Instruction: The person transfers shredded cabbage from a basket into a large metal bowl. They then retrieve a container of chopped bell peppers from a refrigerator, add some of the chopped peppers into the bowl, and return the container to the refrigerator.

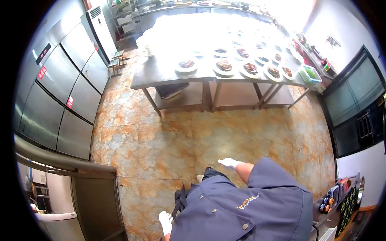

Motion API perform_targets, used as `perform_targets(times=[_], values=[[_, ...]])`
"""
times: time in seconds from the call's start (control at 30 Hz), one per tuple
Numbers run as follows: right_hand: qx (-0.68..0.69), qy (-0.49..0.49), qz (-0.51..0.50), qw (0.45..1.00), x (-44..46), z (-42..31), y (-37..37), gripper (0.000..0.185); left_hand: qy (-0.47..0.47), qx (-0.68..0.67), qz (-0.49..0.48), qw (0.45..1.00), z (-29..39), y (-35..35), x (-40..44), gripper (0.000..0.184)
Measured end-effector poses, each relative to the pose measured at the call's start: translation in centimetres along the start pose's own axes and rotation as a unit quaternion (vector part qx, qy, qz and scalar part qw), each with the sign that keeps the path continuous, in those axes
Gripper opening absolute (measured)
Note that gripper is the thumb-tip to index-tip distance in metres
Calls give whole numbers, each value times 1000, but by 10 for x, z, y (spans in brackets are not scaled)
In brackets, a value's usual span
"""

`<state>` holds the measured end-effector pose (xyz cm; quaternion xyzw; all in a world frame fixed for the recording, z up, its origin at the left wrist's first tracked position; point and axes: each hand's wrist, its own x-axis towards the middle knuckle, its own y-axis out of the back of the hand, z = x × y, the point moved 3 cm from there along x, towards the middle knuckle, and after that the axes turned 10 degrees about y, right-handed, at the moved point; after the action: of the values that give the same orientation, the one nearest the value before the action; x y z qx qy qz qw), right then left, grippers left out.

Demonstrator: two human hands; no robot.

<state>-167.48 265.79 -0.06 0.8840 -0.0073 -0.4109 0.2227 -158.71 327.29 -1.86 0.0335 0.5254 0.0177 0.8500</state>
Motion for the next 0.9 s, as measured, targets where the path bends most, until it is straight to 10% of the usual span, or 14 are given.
perform_targets(times=[0.23,0.37,0.47,0.5,0.53,0.57,0.67,0.7,0.9], values=[[-69,255,0,965,238,-329,11,49,152,-178,39,971,56,82,120,24],[290,157,-129,935,308,-444,-19,21,118,-242,33,962,139,98,177,36],[215,86,-97,968,381,-432,-19,18,99,-147,90,980,282,99,217,36],[392,78,-196,895,415,-414,-20,15,53,138,86,985,326,107,257,32],[213,78,-70,971,379,-462,-6,18,-154,511,23,845,373,108,299,18],[254,60,-32,965,379,-477,-1,22,-405,730,122,536,418,110,333,13],[255,-32,-11,966,414,-504,14,45,-241,236,49,940,642,104,384,20],[269,-84,-2,960,424,-512,17,55,-147,-25,-13,989,716,90,382,25],[280,-137,4,950,555,-603,43,84,-126,-259,-82,954,1027,34,438,40]])
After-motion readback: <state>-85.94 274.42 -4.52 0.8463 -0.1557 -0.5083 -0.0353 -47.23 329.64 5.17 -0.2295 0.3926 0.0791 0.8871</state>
